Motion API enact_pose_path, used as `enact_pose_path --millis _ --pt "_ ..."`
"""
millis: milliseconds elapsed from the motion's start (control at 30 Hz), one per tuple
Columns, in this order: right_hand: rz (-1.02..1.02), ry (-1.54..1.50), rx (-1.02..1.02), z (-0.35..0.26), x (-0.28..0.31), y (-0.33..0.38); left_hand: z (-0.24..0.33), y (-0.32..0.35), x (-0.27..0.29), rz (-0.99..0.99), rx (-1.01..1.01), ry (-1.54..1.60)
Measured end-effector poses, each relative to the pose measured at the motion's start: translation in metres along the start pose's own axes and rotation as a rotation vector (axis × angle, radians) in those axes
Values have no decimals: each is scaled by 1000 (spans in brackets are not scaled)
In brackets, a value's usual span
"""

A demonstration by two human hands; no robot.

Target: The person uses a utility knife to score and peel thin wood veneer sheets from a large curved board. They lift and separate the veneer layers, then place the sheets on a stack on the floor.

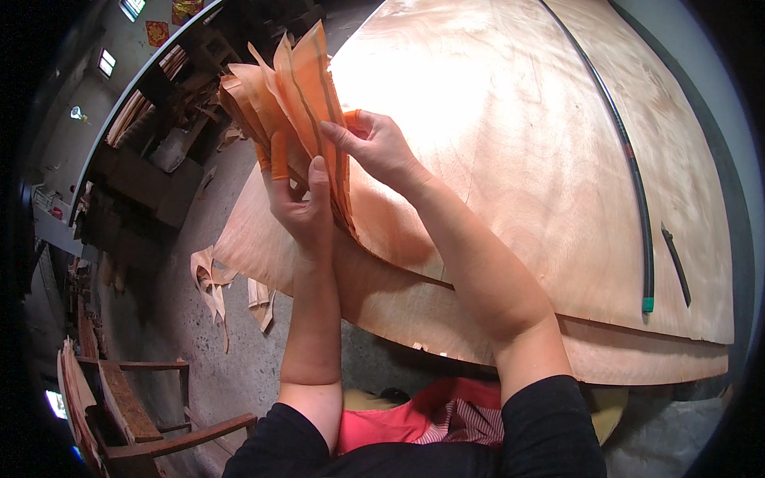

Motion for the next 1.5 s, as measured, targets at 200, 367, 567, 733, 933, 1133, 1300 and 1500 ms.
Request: enact_pose_path --millis 200,367,567,733,933,1133,1300,1500 --pt "-4 12 -8 3 -1 -1 1 -1 5 71 -65 49" --pt "2 13 -21 5 1 -1 1 -2 4 69 -76 19" --pt "1 19 -24 6 -1 -1 -3 0 3 5 2 7" --pt "4 15 -27 6 0 -1 0 -1 5 53 -47 33" --pt "-4 -7 -14 6 1 -1 -5 0 0 -3 -5 -20" --pt "2 3 -40 11 -1 -2 -15 5 5 65 31 52" --pt "-58 56 -59 1 -8 3 -8 1 4 36 -80 -107" --pt "-178 62 -8 12 -20 -3 -4 4 11 30 -118 -197"
Point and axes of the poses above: each hand's wrist, its own y-axis away from the middle knuckle, its own x-axis out of the back of the hand, z = x × y, the point moved 9 cm from there along -y, towards the middle knuckle, and after that the axes turned 6 degrees about -z, right-handed, at the moved point
